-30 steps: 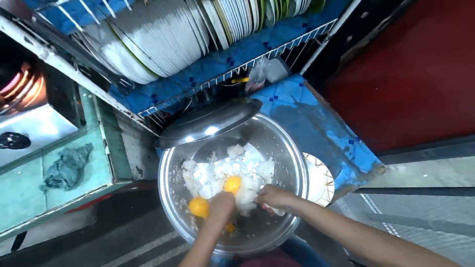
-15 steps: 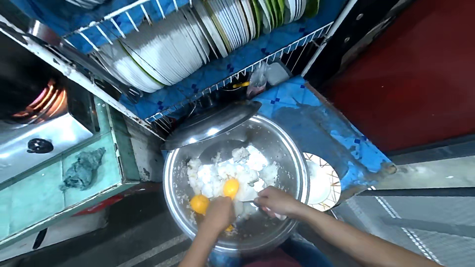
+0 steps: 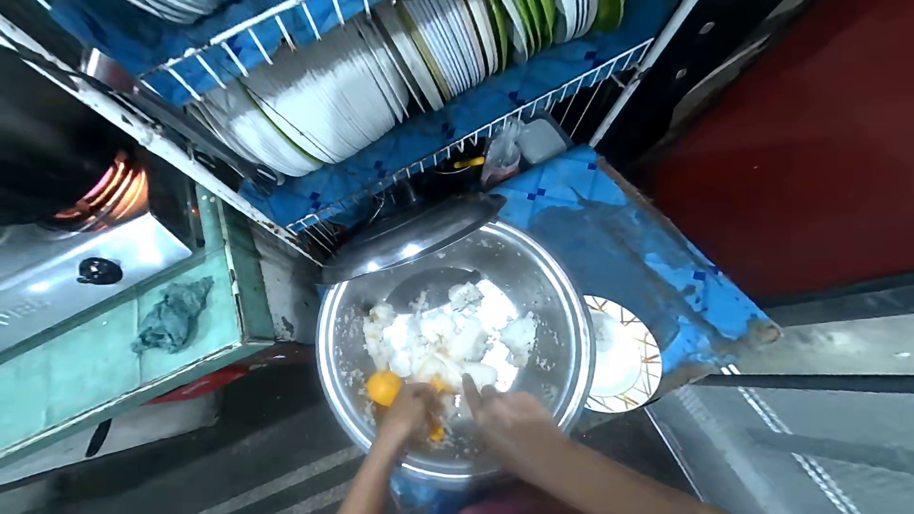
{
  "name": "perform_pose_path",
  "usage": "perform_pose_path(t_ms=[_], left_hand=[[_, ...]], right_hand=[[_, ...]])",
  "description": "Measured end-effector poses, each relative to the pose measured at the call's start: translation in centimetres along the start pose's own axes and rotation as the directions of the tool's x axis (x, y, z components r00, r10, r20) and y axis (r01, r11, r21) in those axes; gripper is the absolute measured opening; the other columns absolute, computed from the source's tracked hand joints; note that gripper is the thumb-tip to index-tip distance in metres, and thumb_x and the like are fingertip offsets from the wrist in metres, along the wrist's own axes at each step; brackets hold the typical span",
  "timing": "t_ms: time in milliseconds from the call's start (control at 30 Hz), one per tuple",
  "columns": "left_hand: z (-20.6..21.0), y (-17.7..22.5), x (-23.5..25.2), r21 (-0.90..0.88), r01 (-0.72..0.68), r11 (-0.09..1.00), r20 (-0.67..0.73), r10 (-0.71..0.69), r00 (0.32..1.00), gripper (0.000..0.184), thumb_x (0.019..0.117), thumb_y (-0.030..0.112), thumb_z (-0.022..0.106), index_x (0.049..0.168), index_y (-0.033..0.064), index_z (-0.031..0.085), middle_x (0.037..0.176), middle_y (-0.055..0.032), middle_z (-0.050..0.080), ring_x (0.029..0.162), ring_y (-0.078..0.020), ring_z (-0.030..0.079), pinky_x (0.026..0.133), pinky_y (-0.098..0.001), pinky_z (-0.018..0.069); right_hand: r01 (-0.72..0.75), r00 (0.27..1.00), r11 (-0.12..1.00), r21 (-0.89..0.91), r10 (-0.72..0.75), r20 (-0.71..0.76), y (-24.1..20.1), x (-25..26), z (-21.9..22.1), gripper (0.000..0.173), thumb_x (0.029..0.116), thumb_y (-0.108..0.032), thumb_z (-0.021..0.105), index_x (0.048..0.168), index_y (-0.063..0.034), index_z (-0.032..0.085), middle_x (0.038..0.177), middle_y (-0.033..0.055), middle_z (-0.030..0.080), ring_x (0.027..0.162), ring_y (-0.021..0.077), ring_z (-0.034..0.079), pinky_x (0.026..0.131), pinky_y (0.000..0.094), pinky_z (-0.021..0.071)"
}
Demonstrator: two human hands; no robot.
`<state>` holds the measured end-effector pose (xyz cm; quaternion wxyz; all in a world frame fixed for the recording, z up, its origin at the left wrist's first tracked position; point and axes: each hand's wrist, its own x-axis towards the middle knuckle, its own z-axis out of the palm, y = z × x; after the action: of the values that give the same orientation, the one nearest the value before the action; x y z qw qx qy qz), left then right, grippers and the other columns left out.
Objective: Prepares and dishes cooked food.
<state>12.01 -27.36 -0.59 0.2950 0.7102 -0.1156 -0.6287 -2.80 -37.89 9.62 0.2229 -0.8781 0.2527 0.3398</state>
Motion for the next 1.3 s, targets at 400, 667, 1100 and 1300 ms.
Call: perform_pose_path(t_ms=[400, 667, 1100, 1300], left_hand=[[2.3, 1.0, 0.8, 0.172, 0.096, 0.980, -0.024, -0.093, 0.995, 0.039, 0.1131, 0.029, 0.029, 0.129, 0.0049, 0.056, 0.091, -0.0053, 0.063, 0.053, -0.0102, 0.051, 0.051, -0.0270, 0.0459], [3.2, 0.7, 1.6, 0.149, 0.078, 0.986, -0.019, -0.076, 0.997, 0.039, 0.1131, 0.028, 0.028, 0.124, 0.0045, 0.057, 0.089, -0.0047, 0.061, 0.055, -0.0114, 0.051, 0.053, -0.0284, 0.0459], [6.2, -0.8, 1.5, -0.399, 0.026, 0.916, -0.058, -0.054, 0.997, 0.034, 0.1112, 0.020, 0.035, 0.142, 0.0049, 0.036, 0.095, -0.0072, 0.057, 0.055, -0.0112, 0.050, 0.050, -0.0271, 0.0452], [7.4, 0.1, 2.1, -0.423, 0.075, 0.903, -0.059, -0.110, 0.992, 0.032, 0.1094, 0.016, 0.037, 0.140, 0.0056, 0.034, 0.093, -0.0080, 0.055, 0.056, -0.0131, 0.051, 0.051, -0.0288, 0.0468]], right_hand=[[-0.267, 0.962, 0.958, 0.102, 0.271, -0.030, 8.5, 6.1, -1.4, 0.055, 0.1033, -0.011, 0.054, 0.156, -0.0051, 0.038, 0.128, 0.0278, 0.062, 0.113, 0.0462, 0.064, 0.093, 0.0588, 0.0523], [-0.220, 0.969, 0.963, 0.157, 0.196, 0.153, 6.3, 4.4, -2.2, 0.050, 0.1030, -0.017, 0.052, 0.148, 0.0026, 0.042, 0.124, 0.0303, 0.063, 0.117, 0.0479, 0.062, 0.095, 0.0636, 0.0506], [-0.114, 0.982, 0.993, -0.021, 0.116, 0.152, 3.9, -0.7, -1.1, 0.055, 0.1055, -0.015, 0.044, 0.159, -0.0074, 0.035, 0.123, 0.0263, 0.066, 0.112, 0.0451, 0.066, 0.093, 0.0583, 0.0520], [-0.170, 0.974, 0.982, -0.081, 0.180, 0.140, 6.8, 3.0, -0.6, 0.059, 0.1034, -0.012, 0.048, 0.161, -0.0104, 0.033, 0.129, 0.0290, 0.062, 0.116, 0.0479, 0.063, 0.095, 0.0606, 0.0515]])
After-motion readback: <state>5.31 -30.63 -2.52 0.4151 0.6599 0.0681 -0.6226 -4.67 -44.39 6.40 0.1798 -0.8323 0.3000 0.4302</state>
